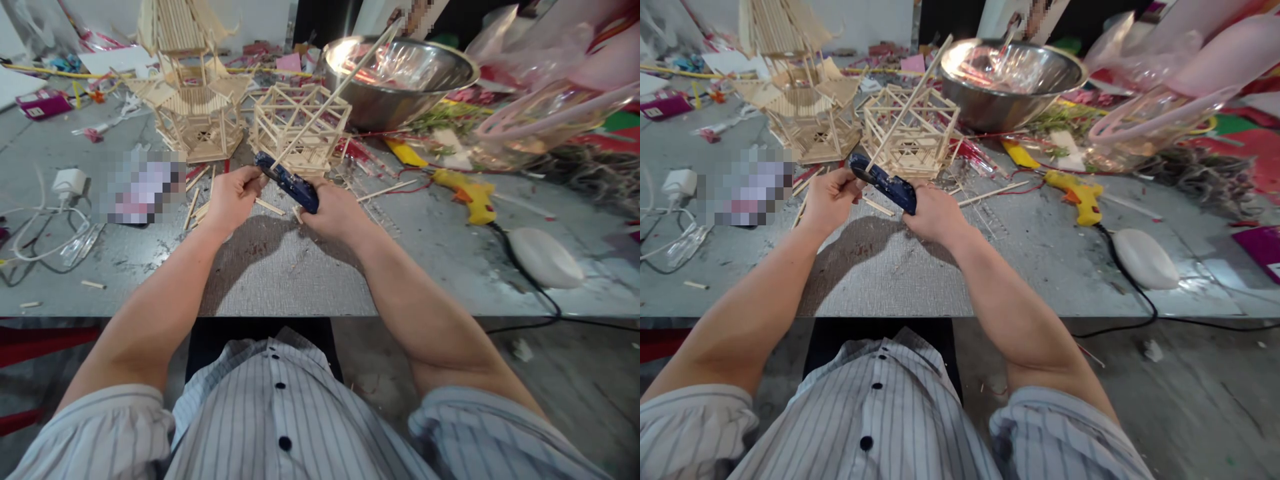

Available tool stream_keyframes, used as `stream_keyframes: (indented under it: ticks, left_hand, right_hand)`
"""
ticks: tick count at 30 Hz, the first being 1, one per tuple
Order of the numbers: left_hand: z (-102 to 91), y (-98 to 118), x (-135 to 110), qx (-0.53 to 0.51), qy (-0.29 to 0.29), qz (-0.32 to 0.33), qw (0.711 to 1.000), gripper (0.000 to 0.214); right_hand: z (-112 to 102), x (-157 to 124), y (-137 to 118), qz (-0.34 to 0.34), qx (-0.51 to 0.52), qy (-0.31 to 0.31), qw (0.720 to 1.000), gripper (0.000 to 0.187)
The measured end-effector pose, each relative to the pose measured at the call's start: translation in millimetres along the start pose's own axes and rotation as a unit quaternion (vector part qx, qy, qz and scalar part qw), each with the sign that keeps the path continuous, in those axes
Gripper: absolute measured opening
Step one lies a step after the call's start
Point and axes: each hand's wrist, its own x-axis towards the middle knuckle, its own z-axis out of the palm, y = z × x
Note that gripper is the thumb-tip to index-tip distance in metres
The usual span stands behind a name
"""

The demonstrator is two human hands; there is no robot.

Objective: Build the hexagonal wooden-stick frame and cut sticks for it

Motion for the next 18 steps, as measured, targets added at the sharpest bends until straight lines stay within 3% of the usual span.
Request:
stream_keyframes:
  ticks: [11, 18]
  left_hand:
    - [-4.1, 11, 0, -0.067, -0.028, -0.016, 0.997, 0.026]
    - [-3.6, 5, 2, -0.071, -0.025, -0.04, 0.996, 0.024]
  right_hand:
    - [-5, 1, 6, -0.034, 0.016, -0.009, 0.999, 0.063]
    - [-5, -3, -3, -0.008, -0.017, -0.012, 1.0, 0.038]
